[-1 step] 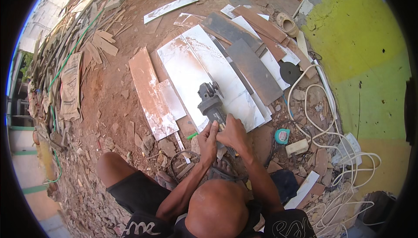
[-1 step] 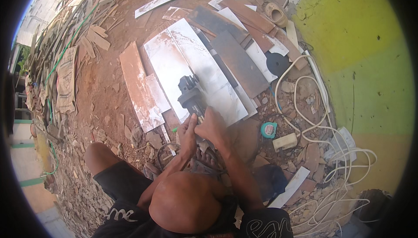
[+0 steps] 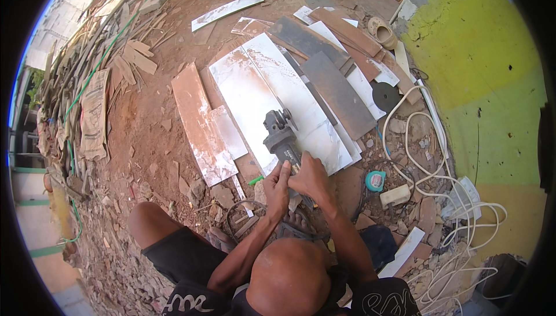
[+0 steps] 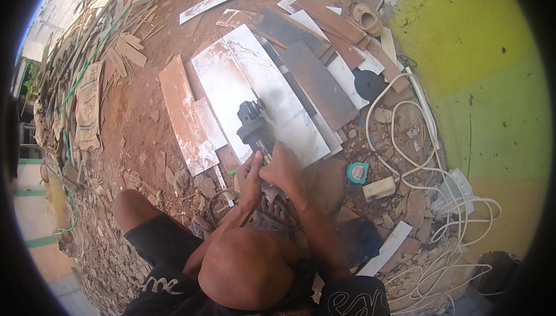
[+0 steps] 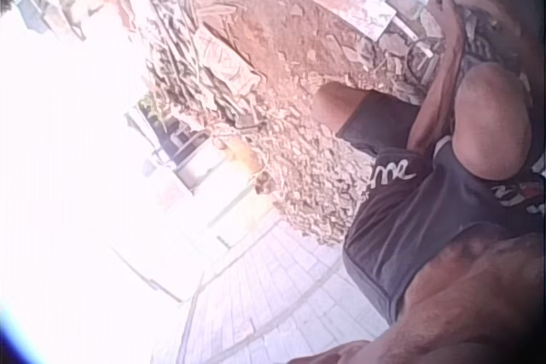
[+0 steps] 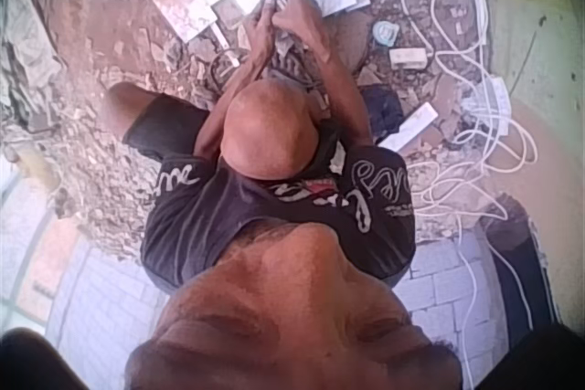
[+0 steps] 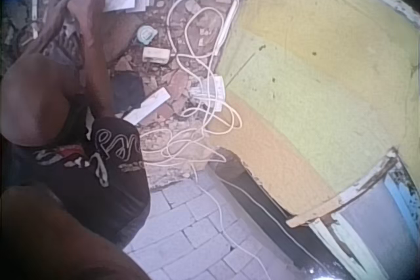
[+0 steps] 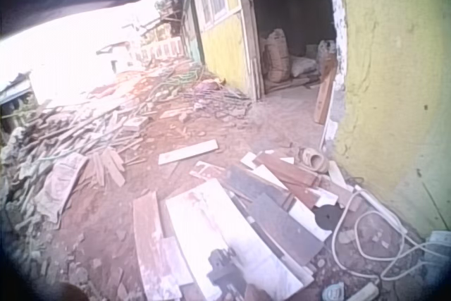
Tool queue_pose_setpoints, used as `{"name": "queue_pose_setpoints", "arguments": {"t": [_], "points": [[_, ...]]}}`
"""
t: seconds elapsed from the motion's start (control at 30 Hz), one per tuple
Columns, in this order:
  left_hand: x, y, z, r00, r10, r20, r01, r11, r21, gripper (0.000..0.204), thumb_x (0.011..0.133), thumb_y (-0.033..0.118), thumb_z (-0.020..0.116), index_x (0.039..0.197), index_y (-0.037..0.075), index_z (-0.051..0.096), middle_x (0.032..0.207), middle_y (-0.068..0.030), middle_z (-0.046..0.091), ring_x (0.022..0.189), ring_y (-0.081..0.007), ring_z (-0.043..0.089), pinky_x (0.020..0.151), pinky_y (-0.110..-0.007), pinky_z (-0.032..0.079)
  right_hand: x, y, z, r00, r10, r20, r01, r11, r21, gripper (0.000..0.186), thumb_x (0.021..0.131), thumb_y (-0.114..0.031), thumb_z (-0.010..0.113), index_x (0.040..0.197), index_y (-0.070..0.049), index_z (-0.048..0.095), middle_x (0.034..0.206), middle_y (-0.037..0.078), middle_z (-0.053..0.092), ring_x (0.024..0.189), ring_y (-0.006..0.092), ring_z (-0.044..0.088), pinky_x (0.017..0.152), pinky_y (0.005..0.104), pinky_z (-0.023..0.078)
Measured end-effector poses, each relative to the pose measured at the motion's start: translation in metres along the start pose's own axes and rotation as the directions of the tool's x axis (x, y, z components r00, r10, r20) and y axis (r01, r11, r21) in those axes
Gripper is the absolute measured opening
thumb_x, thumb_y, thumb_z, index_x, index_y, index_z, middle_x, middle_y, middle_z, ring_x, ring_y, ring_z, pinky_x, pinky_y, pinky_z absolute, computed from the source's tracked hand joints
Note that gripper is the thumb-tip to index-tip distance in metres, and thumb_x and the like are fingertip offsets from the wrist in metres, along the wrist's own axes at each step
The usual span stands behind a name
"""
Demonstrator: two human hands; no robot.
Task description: The person wipes a white rectangular tile with a cloth, then uses an angle grinder to cut the tile into smaller pieces. The person handles the tile and grinder with both hands while sitting on the ground.
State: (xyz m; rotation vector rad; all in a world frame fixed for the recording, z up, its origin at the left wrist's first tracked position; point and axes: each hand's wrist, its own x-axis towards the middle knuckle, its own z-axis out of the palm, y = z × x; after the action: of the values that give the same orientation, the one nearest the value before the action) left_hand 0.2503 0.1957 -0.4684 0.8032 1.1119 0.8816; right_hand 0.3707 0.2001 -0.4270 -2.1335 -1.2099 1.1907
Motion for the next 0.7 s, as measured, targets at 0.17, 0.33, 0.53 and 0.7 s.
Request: {"name": "queue_pose_setpoints", "arguments": {"t": [0.17, 0.33, 0.53, 0.7], "points": [[0.001, 0.001, 0.004, 1.0, 0.006, 0.002, -0.006, 1.0, 0.0, 0.037, 0.105, 0.027, 0.059, 0.123, -0.004, 0.067, 0.1, -0.0008, 0.069, 0.084, -0.0052, 0.056, 0.076, -0.023, 0.047, 0.002, 0.001, -0.006, 1.0, 0.006, 0.023, -0.005, 1.0, -0.021, 0.056, 0.078, -0.031, 0.072, 0.108, 0.013, 0.056, 0.1, 0.038, 0.066, 0.1, 0.0519, 0.066, 0.083, 0.0528, 0.055], [-0.001, 0.0, 0.003, 1.0, -0.004, 0.011, 0.003, 1.0, 0.028, 0.035, 0.105, 0.026, 0.059, 0.123, -0.004, 0.067, 0.102, -0.0008, 0.069, 0.085, -0.0053, 0.057, 0.077, -0.023, 0.047, -0.004, -0.008, -0.013, 0.997, 0.07, 0.043, -0.068, 0.997, -0.037, 0.047, 0.079, -0.023, 0.07, 0.108, 0.011, 0.056, 0.103, 0.034, 0.065, 0.102, 0.0498, 0.064, 0.086, 0.0522, 0.053], [-0.007, 0.002, 0.008, 1.0, -0.017, 0.012, 0.017, 1.0, -0.011, 0.034, 0.106, 0.023, 0.058, 0.125, -0.004, 0.066, 0.105, -0.0011, 0.069, 0.088, -0.0052, 0.057, 0.079, -0.023, 0.048, -0.008, -0.005, -0.015, 0.995, 0.078, 0.055, -0.075, 0.996, -0.05, 0.047, 0.079, -0.023, 0.07, 0.109, 0.01, 0.056, 0.104, 0.034, 0.065, 0.102, 0.0504, 0.064, 0.087, 0.0525, 0.053], [-0.009, 0.0, 0.007, 1.0, -0.011, 0.019, 0.011, 1.0, -0.019, 0.034, 0.106, 0.023, 0.057, 0.125, -0.004, 0.066, 0.106, -0.0011, 0.069, 0.089, -0.0054, 0.057, 0.08, -0.023, 0.048, -0.009, -0.002, -0.013, 0.995, 0.08, 0.055, -0.077, 0.996, -0.047, 0.048, 0.078, -0.023, 0.07, 0.109, 0.01, 0.055, 0.104, 0.034, 0.065, 0.102, 0.0502, 0.064, 0.087, 0.0528, 0.052]]}}
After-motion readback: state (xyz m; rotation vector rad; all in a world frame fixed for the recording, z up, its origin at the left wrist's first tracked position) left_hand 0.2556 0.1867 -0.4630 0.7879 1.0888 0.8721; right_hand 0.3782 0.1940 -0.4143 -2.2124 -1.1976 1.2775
